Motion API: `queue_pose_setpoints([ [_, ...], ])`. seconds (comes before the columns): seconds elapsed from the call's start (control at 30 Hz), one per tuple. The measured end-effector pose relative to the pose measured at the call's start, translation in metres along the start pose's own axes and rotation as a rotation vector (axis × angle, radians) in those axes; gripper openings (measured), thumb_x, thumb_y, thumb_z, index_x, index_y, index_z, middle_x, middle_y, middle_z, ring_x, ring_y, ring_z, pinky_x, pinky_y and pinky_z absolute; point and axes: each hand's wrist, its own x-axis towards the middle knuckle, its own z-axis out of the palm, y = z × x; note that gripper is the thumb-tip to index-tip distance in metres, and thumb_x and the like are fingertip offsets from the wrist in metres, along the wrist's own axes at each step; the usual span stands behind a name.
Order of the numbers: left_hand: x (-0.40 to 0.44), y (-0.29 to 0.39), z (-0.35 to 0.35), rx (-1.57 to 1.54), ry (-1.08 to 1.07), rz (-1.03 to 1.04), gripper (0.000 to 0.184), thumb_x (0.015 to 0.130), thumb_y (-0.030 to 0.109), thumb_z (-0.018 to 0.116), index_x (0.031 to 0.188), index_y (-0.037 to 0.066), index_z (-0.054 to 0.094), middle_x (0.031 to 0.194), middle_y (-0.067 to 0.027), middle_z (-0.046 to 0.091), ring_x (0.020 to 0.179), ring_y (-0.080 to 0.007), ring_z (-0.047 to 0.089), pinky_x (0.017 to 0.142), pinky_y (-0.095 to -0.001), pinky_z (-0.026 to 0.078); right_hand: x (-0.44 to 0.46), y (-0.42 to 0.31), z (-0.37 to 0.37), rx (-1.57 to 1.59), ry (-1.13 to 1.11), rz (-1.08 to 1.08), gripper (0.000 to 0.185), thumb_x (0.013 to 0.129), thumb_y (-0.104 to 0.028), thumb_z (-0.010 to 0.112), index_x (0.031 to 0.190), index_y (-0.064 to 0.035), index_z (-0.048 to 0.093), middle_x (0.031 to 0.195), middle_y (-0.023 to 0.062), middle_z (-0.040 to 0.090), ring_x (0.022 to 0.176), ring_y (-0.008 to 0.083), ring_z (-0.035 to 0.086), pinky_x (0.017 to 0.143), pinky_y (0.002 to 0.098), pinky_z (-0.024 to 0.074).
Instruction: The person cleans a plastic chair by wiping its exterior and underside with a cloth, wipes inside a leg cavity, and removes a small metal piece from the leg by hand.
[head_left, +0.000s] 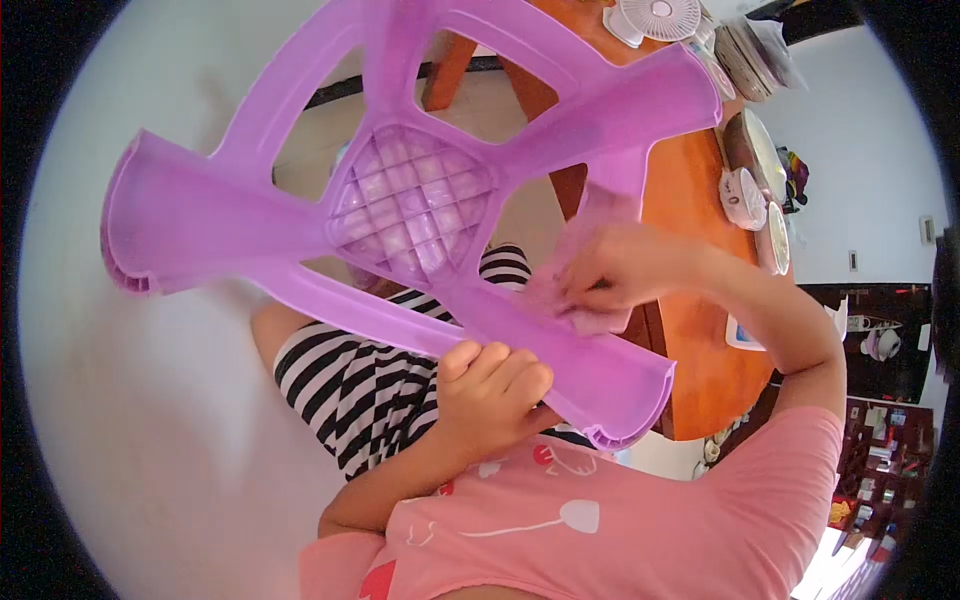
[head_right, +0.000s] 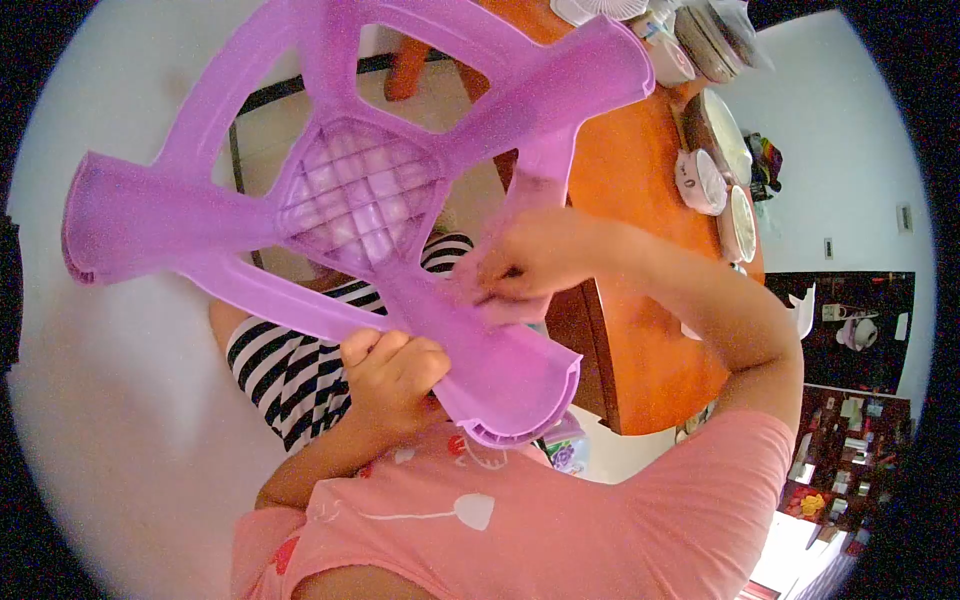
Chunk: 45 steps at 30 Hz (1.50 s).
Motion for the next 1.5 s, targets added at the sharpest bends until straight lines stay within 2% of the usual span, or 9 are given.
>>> queue_pose_setpoints([
  [0.07,-0.001,0.001,0.000,0.008,-0.009,0.000,0.032,0.065,0.040,0.065,0.072,0.015,0.046,0.066,0.0037,0.048,0.061,-0.0128,0.044,0.069,-0.0294,0.027,-0.003,0.040,-0.011,-0.103,0.239,-0.201,0.018,0.069,-0.013,0.057,0.084,-0.0102,0.067,0.083,0.0063,0.065,0.076,0.0256,0.060,0.067,0.0361,0.0479],
  [0.2,-0.004,0.002,0.002,0.035,0.030,-0.010,0.032,0.063,0.039,0.066,0.071,0.015,0.046,0.067,0.0038,0.048,0.061,-0.0126,0.044,0.068,-0.0293,0.027,-0.001,0.076,-0.064,-0.802,0.271,0.540,0.010,0.067,-0.017,0.058,0.071,-0.0088,0.063,0.076,0.0065,0.062,0.082,0.0248,0.059,0.082,0.0398,0.0436],
  [0.33,-0.004,-0.001,0.002,0.011,0.036,-0.039,0.032,0.062,0.038,0.066,0.071,0.016,0.046,0.068,0.0040,0.049,0.061,-0.0122,0.045,0.068,-0.0300,0.027,0.005,0.096,-0.064,-0.918,0.325,0.425,0.011,0.071,-0.020,0.057,0.074,-0.0095,0.060,0.076,0.0081,0.060,0.084,0.0257,0.058,0.083,0.0427,0.0415],
  [0.67,-0.001,-0.002,-0.001,-0.026,0.071,-0.003,0.035,0.070,0.044,0.063,0.078,0.014,0.049,0.082,0.0020,0.056,0.068,-0.0121,0.050,0.073,-0.0306,0.027,-0.006,-0.015,0.027,-0.228,0.596,-0.169,0.019,0.079,-0.023,0.052,0.071,-0.0068,0.058,0.068,0.0118,0.057,0.067,0.0321,0.057,0.059,0.0445,0.0433],
  [0.83,0.004,-0.005,-0.005,0.021,0.070,0.009,0.036,0.072,0.047,0.062,0.082,0.013,0.051,0.086,0.0007,0.055,0.070,-0.0132,0.051,0.074,-0.0304,0.027,-0.008,-0.028,-0.008,0.127,-0.123,-0.062,0.023,0.087,-0.022,0.051,0.083,-0.0028,0.062,0.082,0.0104,0.062,0.077,0.0254,0.057,0.069,0.0343,0.0432],
  [0.97,0.015,-0.010,-0.010,-0.001,0.078,0.001,0.040,0.071,0.049,0.063,0.082,0.013,0.051,0.081,0.0007,0.053,0.069,-0.0148,0.049,0.073,-0.0308,0.027,-0.023,-0.023,-0.018,0.482,-0.252,-0.079,0.028,0.090,-0.024,0.049,0.083,0.0008,0.061,0.083,0.0105,0.063,0.077,0.0206,0.058,0.067,0.0310,0.0436],
  [1.27,0.050,-0.063,-0.052,-0.054,0.030,0.123,0.037,0.057,0.038,0.074,0.073,0.013,0.051,0.079,-0.0007,0.055,0.073,-0.0186,0.052,0.072,-0.0312,0.028,-0.011,-0.034,0.006,1.226,0.307,-0.280,0.030,0.092,-0.026,0.046,0.090,0.0007,0.062,0.094,0.0133,0.063,0.093,0.0240,0.058,0.083,0.0353,0.0451],
  [1.4,0.053,-0.106,-0.096,-0.065,-0.128,0.126,0.033,0.054,0.025,0.076,0.075,0.011,0.054,0.084,-0.0031,0.057,0.082,-0.0208,0.053,0.078,-0.0338,0.032,0.023,-0.052,0.019,1.556,0.487,-0.477,0.029,0.092,-0.020,0.048,0.112,-0.0008,0.056,0.109,0.0042,0.058,0.101,0.0111,0.051,0.087,0.0252,0.0409],
  [1.5,0.056,-0.099,-0.126,-0.273,-0.092,-0.180,0.062,0.054,0.022,0.078,0.108,0.006,0.053,0.108,-0.0102,0.052,0.105,-0.0254,0.048,0.096,-0.0372,0.032,0.029,-0.045,0.020,1.472,0.757,-0.327,0.028,0.093,-0.017,0.043,0.114,-0.0011,0.054,0.105,0.0021,0.058,0.096,0.0104,0.052,0.086,0.0257,0.0418],
])
